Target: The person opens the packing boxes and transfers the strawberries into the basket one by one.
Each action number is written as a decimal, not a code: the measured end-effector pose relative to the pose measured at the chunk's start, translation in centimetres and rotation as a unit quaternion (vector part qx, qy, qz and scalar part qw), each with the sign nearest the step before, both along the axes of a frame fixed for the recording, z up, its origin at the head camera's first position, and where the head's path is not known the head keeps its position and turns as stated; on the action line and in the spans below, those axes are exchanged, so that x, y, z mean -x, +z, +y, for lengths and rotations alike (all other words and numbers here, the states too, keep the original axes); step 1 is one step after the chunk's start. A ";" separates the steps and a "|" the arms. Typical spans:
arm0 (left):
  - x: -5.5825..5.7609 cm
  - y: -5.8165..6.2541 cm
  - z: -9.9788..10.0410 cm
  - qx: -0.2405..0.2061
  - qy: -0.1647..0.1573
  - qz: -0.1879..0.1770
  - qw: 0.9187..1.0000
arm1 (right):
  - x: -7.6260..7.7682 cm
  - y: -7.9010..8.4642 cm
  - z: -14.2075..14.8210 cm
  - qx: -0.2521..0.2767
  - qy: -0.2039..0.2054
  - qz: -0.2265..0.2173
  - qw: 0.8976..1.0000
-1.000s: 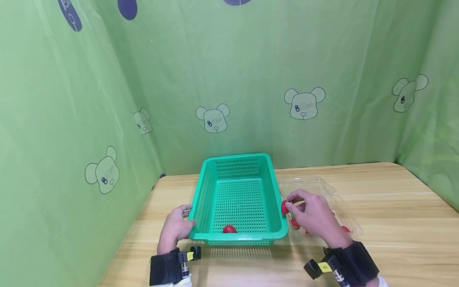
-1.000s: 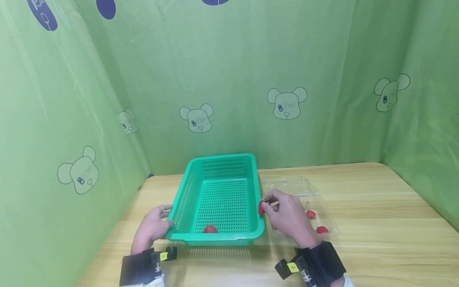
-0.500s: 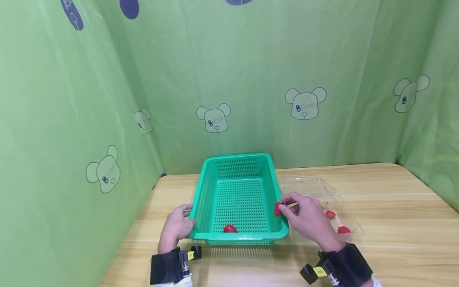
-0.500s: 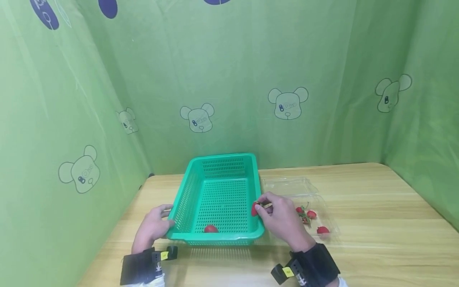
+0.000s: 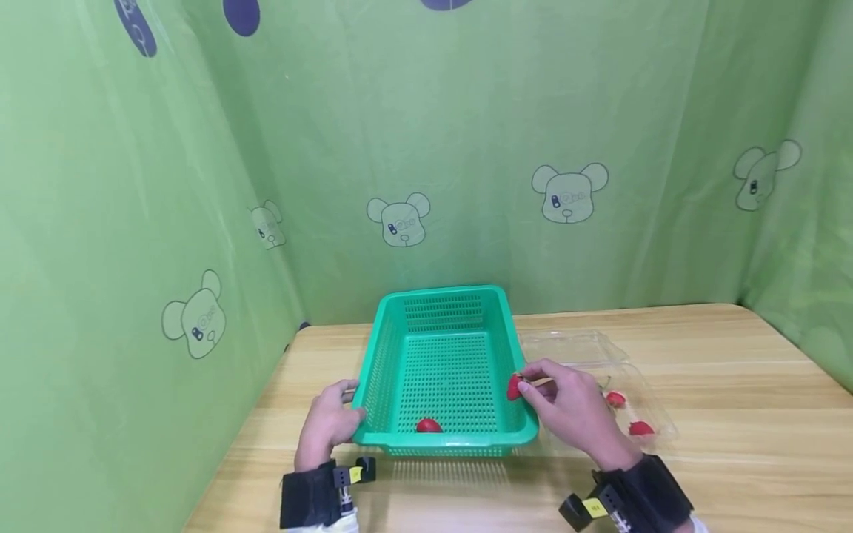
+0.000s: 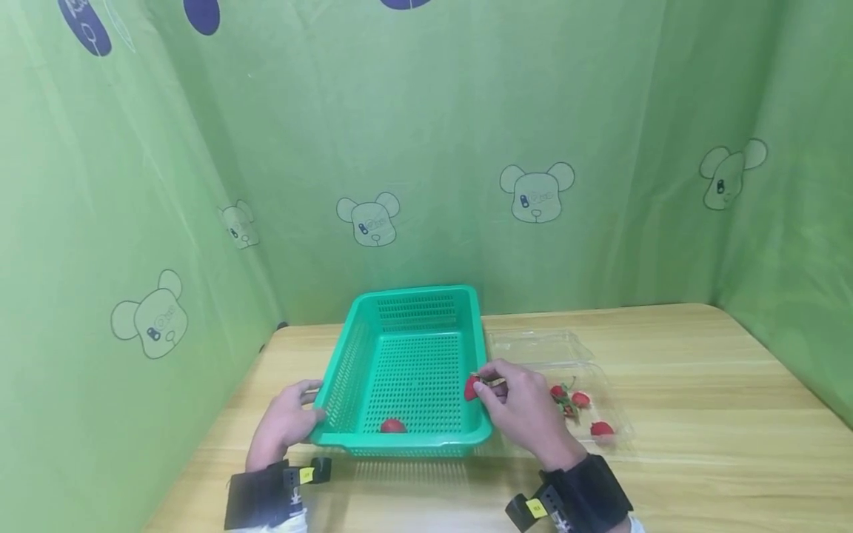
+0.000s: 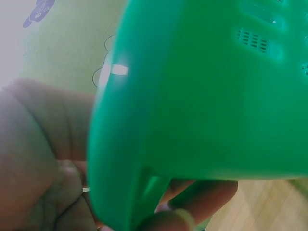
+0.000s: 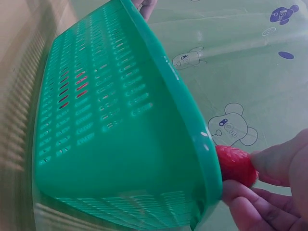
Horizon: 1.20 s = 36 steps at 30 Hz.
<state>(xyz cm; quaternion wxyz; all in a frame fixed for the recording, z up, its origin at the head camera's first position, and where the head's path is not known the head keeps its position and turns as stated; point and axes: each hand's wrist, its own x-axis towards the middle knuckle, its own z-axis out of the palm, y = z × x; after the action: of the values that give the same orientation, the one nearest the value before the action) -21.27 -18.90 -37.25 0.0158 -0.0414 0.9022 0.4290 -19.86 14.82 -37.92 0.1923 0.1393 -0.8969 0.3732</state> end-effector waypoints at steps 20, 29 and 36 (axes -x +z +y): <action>-0.1 -0.1 -0.2 -0.006 -0.006 0.001 1.000 | 0.3 -0.3 1.3 0.002 -0.010 0.009 1.000; 0.0 -0.1 -0.1 -0.012 -0.002 -0.005 1.000 | 0.5 0.0 2.1 -0.007 -0.017 -0.009 1.000; 0.1 -0.2 -0.1 -0.012 -0.001 -0.008 1.000 | 0.6 0.0 2.5 -0.012 -0.026 -0.033 0.999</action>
<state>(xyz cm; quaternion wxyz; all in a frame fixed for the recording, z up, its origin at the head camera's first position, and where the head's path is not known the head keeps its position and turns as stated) -21.35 -18.99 -37.49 0.0242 -0.0440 0.8970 0.4392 -20.41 17.34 -37.89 0.1710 0.1061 -0.9103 0.3618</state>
